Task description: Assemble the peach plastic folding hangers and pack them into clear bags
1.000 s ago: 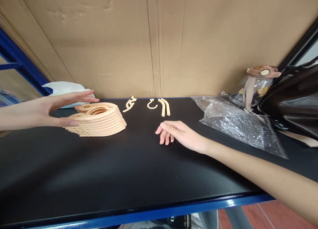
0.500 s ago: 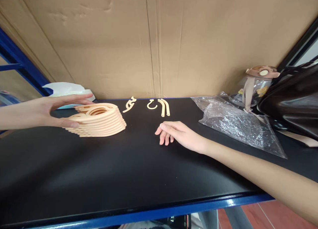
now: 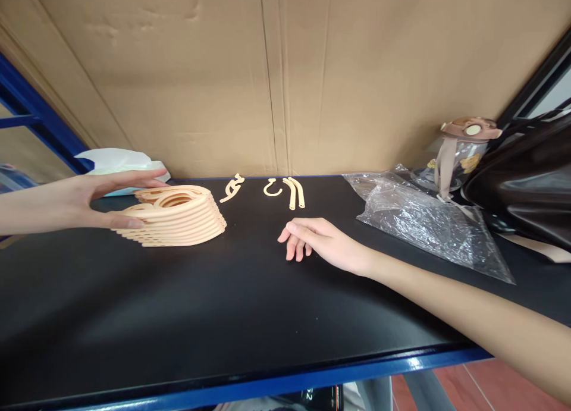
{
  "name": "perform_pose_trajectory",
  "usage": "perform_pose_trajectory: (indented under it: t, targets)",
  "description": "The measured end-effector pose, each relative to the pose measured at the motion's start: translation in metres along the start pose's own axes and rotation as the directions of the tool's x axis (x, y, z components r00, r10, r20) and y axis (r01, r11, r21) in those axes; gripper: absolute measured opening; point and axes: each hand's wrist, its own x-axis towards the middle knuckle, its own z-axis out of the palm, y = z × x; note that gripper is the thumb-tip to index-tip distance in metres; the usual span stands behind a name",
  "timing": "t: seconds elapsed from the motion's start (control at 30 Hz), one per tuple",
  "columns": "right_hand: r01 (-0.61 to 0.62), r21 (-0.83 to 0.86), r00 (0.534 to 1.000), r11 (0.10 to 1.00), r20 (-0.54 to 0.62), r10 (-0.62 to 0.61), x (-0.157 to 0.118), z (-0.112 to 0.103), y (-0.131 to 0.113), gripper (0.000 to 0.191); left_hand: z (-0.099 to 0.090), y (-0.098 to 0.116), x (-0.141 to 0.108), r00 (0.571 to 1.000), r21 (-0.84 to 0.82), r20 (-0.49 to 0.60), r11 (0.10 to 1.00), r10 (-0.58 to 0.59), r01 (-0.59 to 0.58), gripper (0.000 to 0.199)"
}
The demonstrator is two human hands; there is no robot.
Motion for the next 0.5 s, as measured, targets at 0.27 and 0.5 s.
perform_pose_trajectory:
  t: [0.27,0.5]
  targets:
    - [0.000,0.001,1.000,1.000,0.004,0.000,0.0007,0.0004,0.0001,0.040,-0.0001,0.0025,0.0000,1.000,-0.016,-0.020,1.000,0.011,-0.011,0.104]
    - [0.005,-0.011,1.000,1.000,0.004,-0.005,0.0000,-0.0014,0.0005,0.041,0.0016,0.0032,-0.0010,0.993,-0.048,-0.056,0.993,0.103,-0.105,0.104]
